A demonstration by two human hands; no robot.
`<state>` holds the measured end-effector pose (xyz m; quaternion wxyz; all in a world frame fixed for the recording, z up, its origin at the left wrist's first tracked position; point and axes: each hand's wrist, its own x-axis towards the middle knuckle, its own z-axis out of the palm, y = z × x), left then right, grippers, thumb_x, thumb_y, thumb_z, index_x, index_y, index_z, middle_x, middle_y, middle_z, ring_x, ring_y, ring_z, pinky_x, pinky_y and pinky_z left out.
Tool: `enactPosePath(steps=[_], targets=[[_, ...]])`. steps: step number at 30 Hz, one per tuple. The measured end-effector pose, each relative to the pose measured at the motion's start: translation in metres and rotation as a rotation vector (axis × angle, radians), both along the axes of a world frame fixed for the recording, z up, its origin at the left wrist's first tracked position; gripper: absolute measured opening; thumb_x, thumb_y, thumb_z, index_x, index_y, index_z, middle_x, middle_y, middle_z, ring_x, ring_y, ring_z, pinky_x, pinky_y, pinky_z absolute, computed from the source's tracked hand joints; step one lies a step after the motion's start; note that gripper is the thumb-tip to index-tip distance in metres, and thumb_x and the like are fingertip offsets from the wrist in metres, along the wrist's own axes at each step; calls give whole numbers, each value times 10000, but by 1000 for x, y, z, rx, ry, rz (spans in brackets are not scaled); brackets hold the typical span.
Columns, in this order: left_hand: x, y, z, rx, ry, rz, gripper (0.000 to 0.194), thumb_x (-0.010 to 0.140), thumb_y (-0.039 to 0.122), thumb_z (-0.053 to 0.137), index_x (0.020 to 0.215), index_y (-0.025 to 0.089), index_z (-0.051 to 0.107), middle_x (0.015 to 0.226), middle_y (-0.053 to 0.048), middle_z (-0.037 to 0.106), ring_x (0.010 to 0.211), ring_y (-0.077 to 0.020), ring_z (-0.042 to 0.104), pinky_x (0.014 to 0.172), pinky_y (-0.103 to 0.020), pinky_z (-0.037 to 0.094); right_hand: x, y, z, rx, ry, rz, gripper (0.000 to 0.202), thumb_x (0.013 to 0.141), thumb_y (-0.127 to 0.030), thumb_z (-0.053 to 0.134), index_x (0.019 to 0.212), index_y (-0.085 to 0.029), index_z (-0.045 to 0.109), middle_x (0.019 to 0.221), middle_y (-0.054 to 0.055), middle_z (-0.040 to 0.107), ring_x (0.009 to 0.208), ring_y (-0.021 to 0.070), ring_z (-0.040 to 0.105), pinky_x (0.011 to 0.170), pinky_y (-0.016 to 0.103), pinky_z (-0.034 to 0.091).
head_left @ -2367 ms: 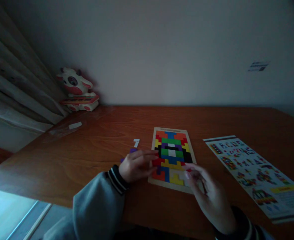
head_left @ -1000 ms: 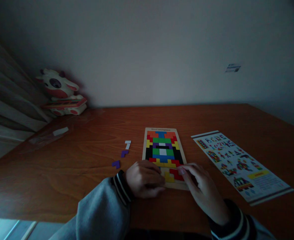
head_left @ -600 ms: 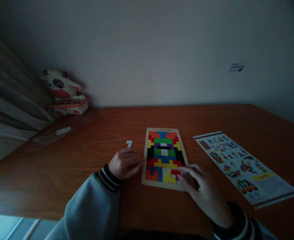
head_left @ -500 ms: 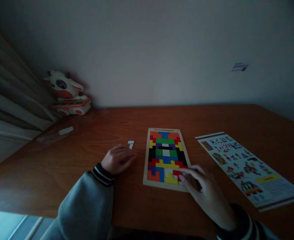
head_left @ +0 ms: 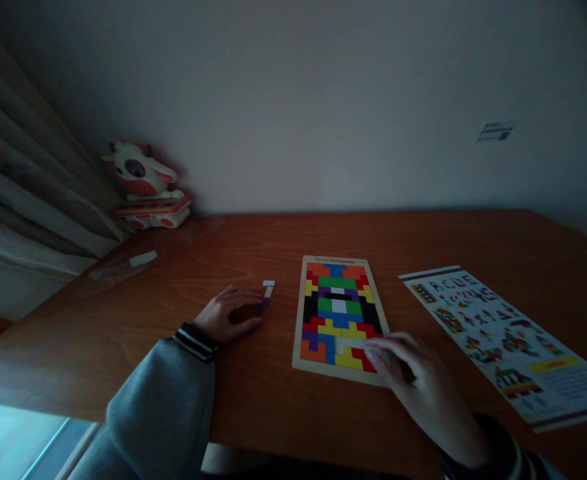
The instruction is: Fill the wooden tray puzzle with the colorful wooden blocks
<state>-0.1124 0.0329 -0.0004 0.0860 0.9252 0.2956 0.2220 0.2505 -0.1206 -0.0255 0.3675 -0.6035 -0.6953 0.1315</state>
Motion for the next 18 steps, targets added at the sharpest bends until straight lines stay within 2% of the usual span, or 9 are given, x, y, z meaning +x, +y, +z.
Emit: enactPosePath(steps=[7,11,14,18], targets=[[4,0,-10,-24,-63,68,275,894,363,651,1132,227,675,1112,-43,728,1021,-186,685,927,-361,560,0,-2,3,17,122,-112,269,909,-471,552,1013,-254,673,949,65,702,813,212,668,656,318,554],[15,-7,-8,-3,-142,14,280,872,380,677,1098,215,688,1077,-37,741,965,-171,709,884,-315,587,-1,-2,4,43,166,-146,276,910,-475,547,995,-244,674,938,69,694,824,209,658,711,324,552],[33,-16,-3,38,-228,-47,242,868,359,687,1051,200,694,1051,-40,747,947,-164,717,853,-288,601,-1,-2,5,45,175,-152,271,915,-471,541,995,-246,669,944,69,690,829,207,649,721,327,546],[76,-33,2,32,-299,-174,192,885,331,673,1018,193,682,1061,-52,741,968,-162,705,851,-293,596,-2,-3,6,56,176,-153,263,919,-465,533,993,-247,661,952,72,686,835,212,640,734,338,540]])
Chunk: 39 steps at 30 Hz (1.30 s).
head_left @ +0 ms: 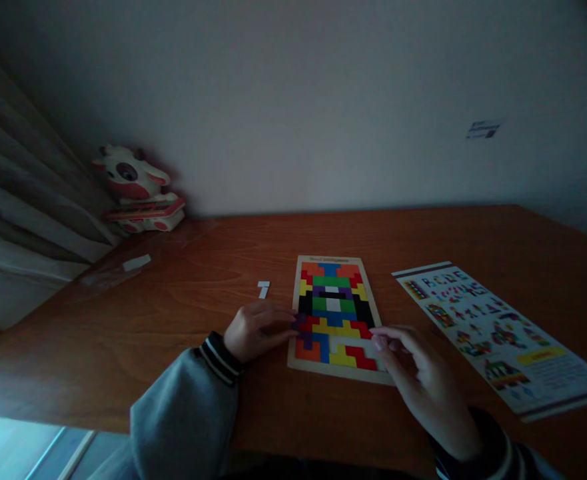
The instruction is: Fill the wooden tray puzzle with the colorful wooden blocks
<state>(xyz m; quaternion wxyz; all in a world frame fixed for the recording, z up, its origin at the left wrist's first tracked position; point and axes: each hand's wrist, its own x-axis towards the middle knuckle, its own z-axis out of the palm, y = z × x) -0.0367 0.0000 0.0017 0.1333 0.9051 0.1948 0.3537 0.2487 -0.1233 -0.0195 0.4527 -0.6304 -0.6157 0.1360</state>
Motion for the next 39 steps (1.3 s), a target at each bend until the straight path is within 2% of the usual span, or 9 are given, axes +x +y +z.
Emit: enactPosePath(steps=[4,7,12,20,25,29,34,36,39], targets=[[42,-12,-3,6,46,-125,214,896,336,664,1032,171,681,1033,-69,745,930,-165,696,855,-308,568,-1,-1,1,-3,3,1,249,925,-447,530,1005,-248,656,958,68,679,845,211,641,743,337,536],[57,-14,-7,44,87,-198,200,933,307,616,1052,162,686,1039,-65,745,927,-169,684,855,-316,550,-1,0,0,-2,8,1,241,922,-442,540,1011,-250,654,962,62,676,852,207,642,752,336,533],[57,-14,-10,145,179,-202,191,943,308,594,1033,192,717,1109,-39,727,968,-201,628,851,-347,530,-1,0,-1,-5,14,7,230,925,-436,537,1005,-253,651,984,61,674,880,211,641,774,344,530],[51,-20,-4,220,237,-150,205,934,341,595,1021,205,722,1151,-51,707,1024,-233,590,855,-383,514,0,-1,-3,-24,6,14,240,930,-437,530,1016,-245,645,991,70,675,882,217,643,773,345,530],[20,-5,-2,163,200,-30,204,927,279,598,1095,212,693,1113,-76,713,975,-203,632,861,-366,534,1,0,-5,-16,8,20,231,924,-438,542,1011,-249,644,970,55,673,855,204,642,749,329,531],[-30,10,-2,159,234,84,292,900,276,642,1187,225,647,1133,-70,706,1012,-197,652,903,-371,539,2,-1,-5,-30,14,16,223,920,-432,549,1017,-254,642,975,48,674,860,202,638,751,324,533],[-87,12,-7,182,312,158,396,843,377,713,1198,216,643,1129,-78,716,1024,-227,672,880,-384,572,2,-2,-3,-9,43,-10,214,930,-416,534,1021,-250,636,977,51,675,867,201,636,757,318,524],[-97,11,-10,176,306,171,360,863,362,694,1191,222,650,1109,-65,726,1007,-213,684,864,-363,585,2,-2,-2,7,46,-13,210,929,-411,538,1022,-249,635,975,52,674,866,199,636,762,317,520],[-100,10,-14,133,277,195,289,897,334,658,1168,234,663,1074,-42,737,972,-186,699,843,-327,599,2,-3,-2,23,49,-20,204,924,-405,549,1027,-250,634,977,50,674,864,195,636,764,313,518]])
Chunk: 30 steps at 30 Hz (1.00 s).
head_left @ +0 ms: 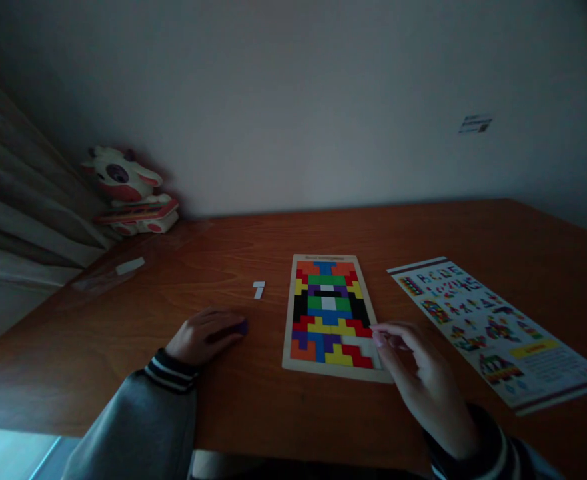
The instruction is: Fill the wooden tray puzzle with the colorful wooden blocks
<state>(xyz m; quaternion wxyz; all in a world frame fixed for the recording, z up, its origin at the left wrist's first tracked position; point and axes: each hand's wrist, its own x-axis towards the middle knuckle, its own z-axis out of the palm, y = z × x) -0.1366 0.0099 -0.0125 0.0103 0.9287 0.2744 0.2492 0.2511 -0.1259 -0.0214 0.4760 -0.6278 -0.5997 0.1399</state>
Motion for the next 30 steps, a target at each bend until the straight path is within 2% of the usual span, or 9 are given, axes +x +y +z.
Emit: enactPosePath(steps=[6,10,14,18,21,23,26,30], targets=[[15,-2,4,-74,-48,14,298,878,352,677,1145,222,663,1040,-44,740,937,-179,709,847,-321,606,0,-1,1,25,-7,-6,202,919,-409,554,1007,-252,646,964,51,682,843,193,644,739,311,523],[38,-5,9,-67,-130,-32,323,864,317,697,1169,226,645,1045,-48,736,929,-168,711,815,-294,614,-2,0,3,27,5,6,201,919,-407,554,1007,-250,644,943,49,689,831,190,655,729,305,535],[81,-7,15,-12,-226,-152,320,862,276,700,1172,224,637,1074,-54,732,963,-170,707,829,-299,613,-5,1,4,-17,53,24,225,923,-416,549,1032,-242,641,917,49,716,821,188,687,729,294,560],[137,-20,22,36,-370,-213,214,848,238,711,1053,207,662,1026,-50,746,928,-162,711,789,-290,606,-6,-1,4,-65,141,48,250,920,-428,554,1063,-241,640,949,56,740,879,190,711,735,266,584],[172,-34,20,40,-398,-310,162,873,247,677,1028,201,658,1050,-51,743,933,-150,708,829,-289,592,-8,-4,4,-87,199,120,266,917,-424,562,1091,-237,637,972,65,745,900,191,717,765,264,592],[187,-41,15,30,-358,-368,129,907,226,627,1026,187,658,1110,-68,727,983,-153,695,873,-288,578,-8,-6,3,-110,209,165,267,915,-418,569,1095,-234,642,1001,72,744,926,195,716,800,270,592],[196,-45,10,-5,-354,-381,127,917,202,614,1028,158,657,1157,-88,707,1036,-166,673,925,-291,562,-7,-6,-1,-152,217,173,269,907,-417,585,1089,-229,647,1028,81,742,940,200,716,807,275,595],[197,-44,9,-52,-351,-417,147,947,225,579,1063,160,642,1162,-84,705,1069,-160,662,953,-290,553,-4,-3,-6,-147,204,148,282,892,-412,603,1101,-227,641,1036,86,740,919,203,719,785,284,603]])
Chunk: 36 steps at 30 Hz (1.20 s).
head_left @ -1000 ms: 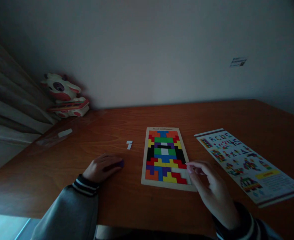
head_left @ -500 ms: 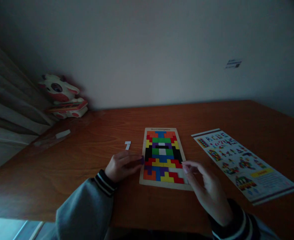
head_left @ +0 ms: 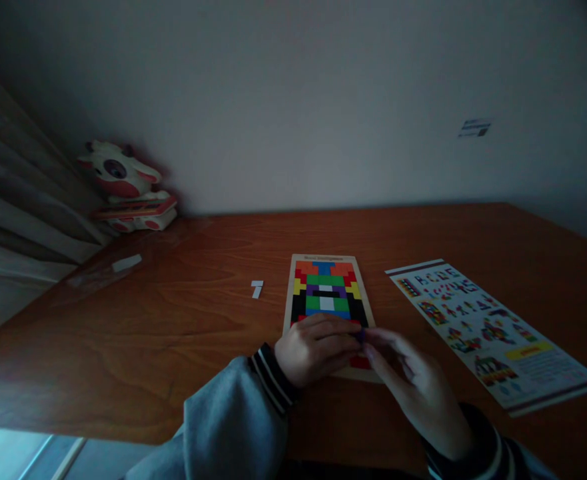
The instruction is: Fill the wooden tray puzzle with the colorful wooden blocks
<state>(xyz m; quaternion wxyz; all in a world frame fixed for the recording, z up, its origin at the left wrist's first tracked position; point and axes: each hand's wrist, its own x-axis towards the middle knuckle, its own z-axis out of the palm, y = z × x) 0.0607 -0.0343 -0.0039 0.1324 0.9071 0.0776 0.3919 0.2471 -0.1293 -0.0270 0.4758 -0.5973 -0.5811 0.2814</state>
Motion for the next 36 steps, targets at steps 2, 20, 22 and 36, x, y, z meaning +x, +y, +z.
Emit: enactPosePath(steps=[2,20,22,36], targets=[[0,0,0,2,50,-51,161,970,229,535,1078,166,636,1167,-84,706,1105,-170,650,973,-307,544,1,1,0,20,-33,-13,290,880,-409,614,1107,-230,640,1010,79,746,898,207,722,765,290,608],[-124,86,-7,-85,221,644,268,931,315,541,1158,212,639,1284,-99,616,1157,-262,589,1023,-486,454,9,1,7,64,-292,18,202,918,-391,547,929,-244,685,962,64,701,796,190,689,688,297,587],[-134,93,-12,-122,249,701,309,925,346,546,1187,204,625,1309,-108,600,1191,-274,573,1041,-496,445,9,2,7,62,-294,11,204,927,-381,536,965,-246,683,984,67,689,806,189,683,692,301,583],[-137,98,-24,-205,329,718,342,936,436,507,1140,208,660,1222,-87,673,1136,-265,623,1014,-455,476,10,5,7,45,-286,55,268,946,-403,486,983,-234,690,987,71,715,836,208,671,722,338,563]])
